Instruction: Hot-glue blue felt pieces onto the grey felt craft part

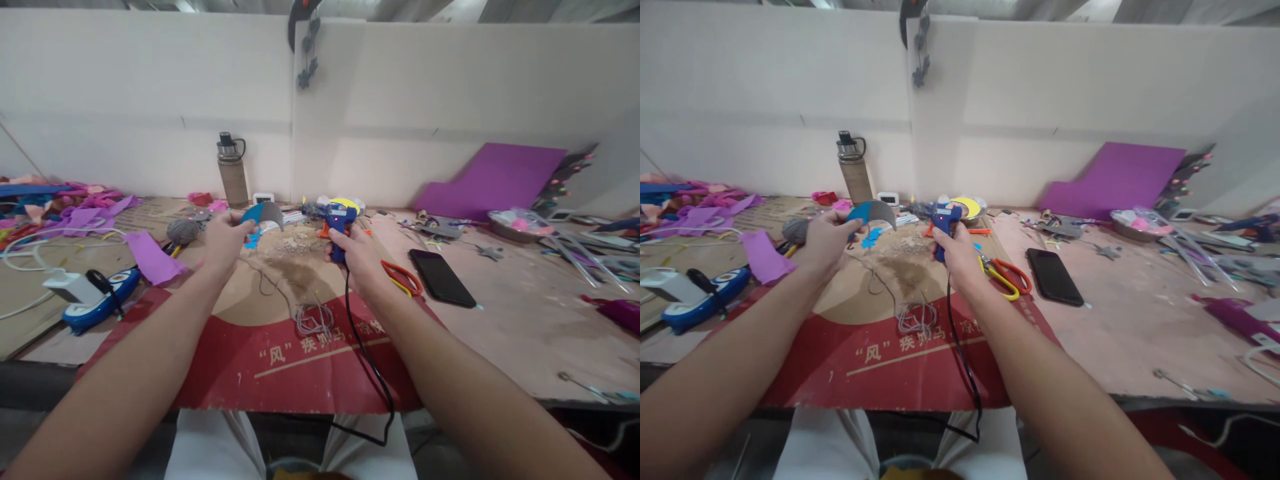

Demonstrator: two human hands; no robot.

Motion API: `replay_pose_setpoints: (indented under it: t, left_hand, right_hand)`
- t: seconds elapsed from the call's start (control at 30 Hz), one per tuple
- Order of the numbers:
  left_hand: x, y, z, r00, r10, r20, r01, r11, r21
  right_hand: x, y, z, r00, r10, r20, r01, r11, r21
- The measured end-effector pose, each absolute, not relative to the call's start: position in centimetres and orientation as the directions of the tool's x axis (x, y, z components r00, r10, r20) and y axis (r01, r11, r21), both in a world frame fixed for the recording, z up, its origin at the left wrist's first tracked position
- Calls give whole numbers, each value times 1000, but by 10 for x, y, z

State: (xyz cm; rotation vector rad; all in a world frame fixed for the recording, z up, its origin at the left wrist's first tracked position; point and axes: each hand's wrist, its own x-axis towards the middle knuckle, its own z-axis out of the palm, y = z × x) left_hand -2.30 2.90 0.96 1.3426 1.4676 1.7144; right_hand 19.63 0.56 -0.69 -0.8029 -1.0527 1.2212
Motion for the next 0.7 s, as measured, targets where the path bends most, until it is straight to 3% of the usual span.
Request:
replay_pose_setpoints:
  t: [0.07,0.17,0.27,0.4,0.47,0.53,0.57,0.63,0.7]
  left_hand:
    - [-16,28,9,-293,947,135,-43,-154,987]
    - [-11,26,10,-229,973,-1,-197,-45,979]
    - [-14,26,12,-231,973,-27,-264,-36,964]
    - [-24,32,12,-354,934,56,-309,-173,935]
    - [-27,33,10,-406,902,150,-171,-236,957]
    - [-26,32,9,-409,859,307,141,-272,952]
    - [-26,30,8,-382,825,417,335,-297,894]
    - [-26,26,7,-251,725,641,661,-355,661]
    - [-28,24,7,-84,628,773,812,-407,418]
  right_hand:
    - [196,14,-13,35,999,38,-302,46,-952]
    - [196,28,-20,-25,988,-155,-298,-155,-942]
    - [200,38,-20,-77,972,-221,-354,-233,-906]
    - [207,41,-18,-76,969,-235,-432,-244,-868]
    - [209,38,-16,-66,979,-192,-470,-200,-860]
    - [210,33,-13,-79,993,-84,-484,-112,-868]
    - [210,29,-10,-94,995,-12,-477,-55,-877]
    - [211,21,-4,-132,983,131,-427,63,-902]
    - [212,13,2,-157,959,236,-359,167,-918]
